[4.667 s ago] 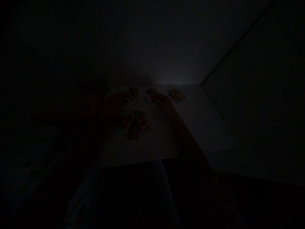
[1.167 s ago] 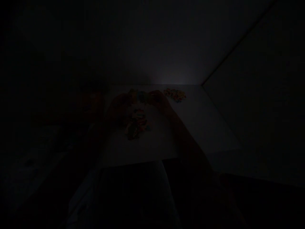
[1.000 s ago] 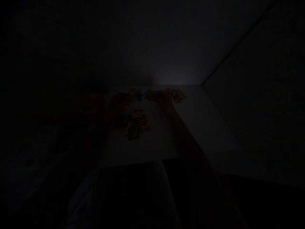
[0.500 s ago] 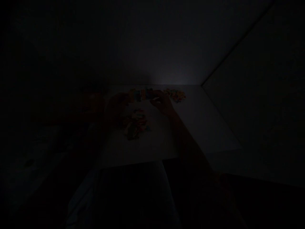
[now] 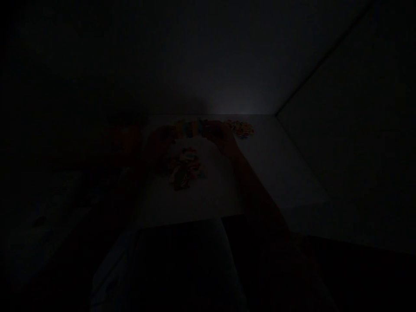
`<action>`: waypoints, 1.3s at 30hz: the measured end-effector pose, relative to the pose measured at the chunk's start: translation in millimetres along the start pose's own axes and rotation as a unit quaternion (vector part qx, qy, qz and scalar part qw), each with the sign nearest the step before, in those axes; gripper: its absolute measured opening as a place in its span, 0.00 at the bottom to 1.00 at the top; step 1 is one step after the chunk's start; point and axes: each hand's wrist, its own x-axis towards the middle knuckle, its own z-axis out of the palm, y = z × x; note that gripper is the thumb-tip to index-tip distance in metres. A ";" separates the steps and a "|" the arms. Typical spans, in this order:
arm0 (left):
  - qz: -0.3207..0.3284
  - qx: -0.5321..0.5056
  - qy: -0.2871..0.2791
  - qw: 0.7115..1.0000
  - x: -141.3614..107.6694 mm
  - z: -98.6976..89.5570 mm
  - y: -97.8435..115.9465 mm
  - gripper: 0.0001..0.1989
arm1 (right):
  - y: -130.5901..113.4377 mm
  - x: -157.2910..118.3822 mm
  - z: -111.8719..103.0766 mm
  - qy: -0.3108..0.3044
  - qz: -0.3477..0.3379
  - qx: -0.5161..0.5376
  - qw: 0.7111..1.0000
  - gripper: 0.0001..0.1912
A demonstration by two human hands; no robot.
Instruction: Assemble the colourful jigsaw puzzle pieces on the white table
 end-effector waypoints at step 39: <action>-0.009 0.003 0.017 1.000 -1.5 -4.7 6.9 0.14 | -40.6 -12.4 -4.2 -0.126 0.057 -0.117 0.983 0.29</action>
